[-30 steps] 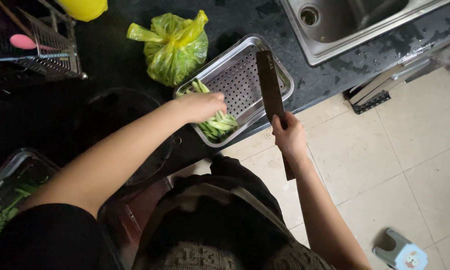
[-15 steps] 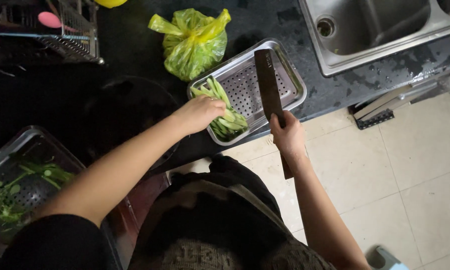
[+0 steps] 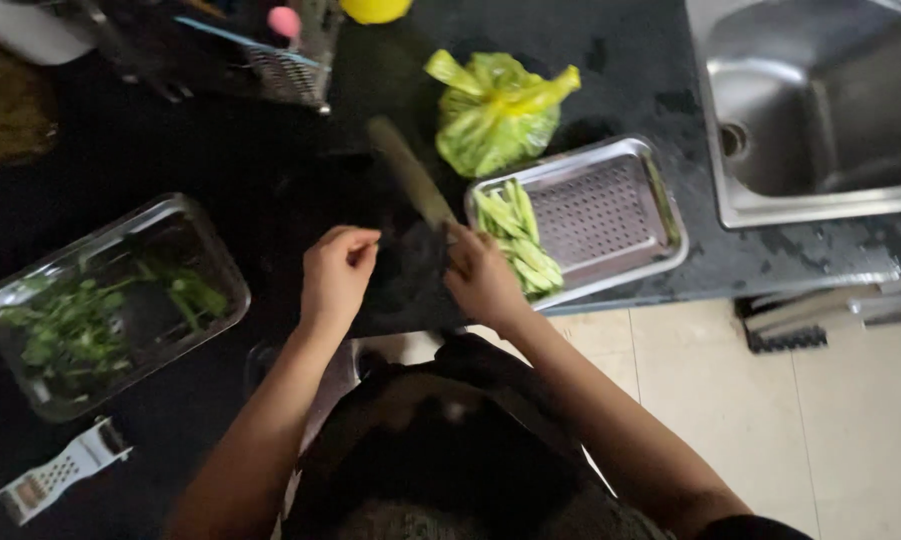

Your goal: The recorder slices cucumbers and transfers leafy greens from a plastic bag to a tray.

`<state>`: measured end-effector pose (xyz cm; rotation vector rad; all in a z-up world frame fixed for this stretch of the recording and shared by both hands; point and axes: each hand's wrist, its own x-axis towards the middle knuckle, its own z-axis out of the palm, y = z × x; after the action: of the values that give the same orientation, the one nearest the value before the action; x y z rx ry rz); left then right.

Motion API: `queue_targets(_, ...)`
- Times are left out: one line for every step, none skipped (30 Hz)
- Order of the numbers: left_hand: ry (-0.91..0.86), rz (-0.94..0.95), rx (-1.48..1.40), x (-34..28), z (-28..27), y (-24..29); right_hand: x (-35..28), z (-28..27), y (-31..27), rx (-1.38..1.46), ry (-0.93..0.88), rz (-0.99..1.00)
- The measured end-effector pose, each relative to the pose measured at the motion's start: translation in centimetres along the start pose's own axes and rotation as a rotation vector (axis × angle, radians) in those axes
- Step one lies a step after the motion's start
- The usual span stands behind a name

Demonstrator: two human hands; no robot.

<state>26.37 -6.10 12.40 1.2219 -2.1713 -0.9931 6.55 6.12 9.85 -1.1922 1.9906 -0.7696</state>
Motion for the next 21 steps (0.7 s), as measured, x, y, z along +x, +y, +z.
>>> queue_targets(0.023, -0.007, 0.002, -0.5, -0.6, -1.1, 1.0, 1.4, -0.5, -0.006, -0.011, -0.02)
queue_targets(0.068, -0.04, 0.0, -1.1, -1.3, -2.3, 1.9, 2.9, -1.1, -0.013, -0.039, -0.045)
queue_targets(0.114, -0.073, -0.001, -1.9, -2.1, -3.5, 2.7, 4.5, -1.7, -0.02, -0.068, -0.07)
queue_targets(0.142, -0.085, 0.002, -2.5, -3.0, -3.7, 3.8, 6.2, -1.3, -0.027, -0.085, -0.094)
queue_targets(0.168, -0.077, 0.02, -3.0, -3.9, -3.8, 4.9, 8.1, -0.9, -0.105, -0.03, -0.146)
queue_targets(0.193, -0.072, 0.04, -3.7, -5.0, -4.0, 6.0, 10.1, -0.6, -0.179, 0.023, -0.198)
queue_targets(0.22, -0.088, 0.045, -4.0, -5.7, -4.9, 7.0, 11.2, 0.0, -0.183, 0.003, -0.223)
queue_targets(0.267, -0.095, 0.008, -4.6, -6.4, -5.8, 7.9, 12.5, 0.7, -0.211, 0.05, -0.236)
queue_targets(0.314, -0.102, -0.028, -5.2, -7.1, -6.7, 8.9, 13.8, 1.3, -0.238, 0.097, -0.25)
queue_targets(0.34, -0.116, -0.023, -5.6, -8.2, -7.4, 8.3, 13.5, -0.1, -0.24, 0.078, -0.274)
queue_targets(0.441, -0.091, 0.035, -6.0, -9.3, -8.2, 7.9, 13.2, -1.5, -0.346, 0.033, -0.21)
queue_targets(0.535, -0.061, 0.092, -6.2, -10.2, -8.9, 7.4, 12.7, -2.7, -0.453, -0.005, -0.14)
queue_targets(0.554, -0.072, 0.096, -6.6, -11.8, -10.2, 7.6, 13.0, -2.6, -0.458, -0.016, -0.159)
queue_targets(0.617, -0.046, 0.138, -6.8, -13.2, -11.4, 7.7, 13.2, -2.4, -0.534, -0.048, -0.136)
queue_targets(0.68, -0.021, 0.181, -7.0, -14.6, -12.7, 8.0, 13.3, -2.1, -0.611, -0.079, -0.113)
queue_targets(0.688, -0.024, 0.182, -7.1, -16.0, -13.0, 7.5, 13.5, -2.5, -0.614, -0.082, -0.121)
queue_targets(0.763, -0.014, 0.178, -7.2, -17.4, -13.3, 7.1, 13.6, -2.8, -0.653, -0.049, -0.103)
queue_targets(0.833, 0.001, 0.171, -7.1, -18.7, -13.5, 6.6, 13.6, -3.1, -0.69, -0.011, -0.079)
queue_targets(0.835, 0.002, 0.17, -7.5, -19.5, -13.9, 6.2, 13.7, -3.4, -0.691, -0.01, -0.08)
queue_targets(0.66, -0.119, 0.224, -7.7, -20.2, -14.4, 5.8, 13.7, -3.5, -0.657, 0.023, -0.091)
queue_targets(0.481, -0.236, 0.277, -7.9, -20.8, -14.8, 5.4, 13.7, -3.7, -0.623, 0.056, -0.103)
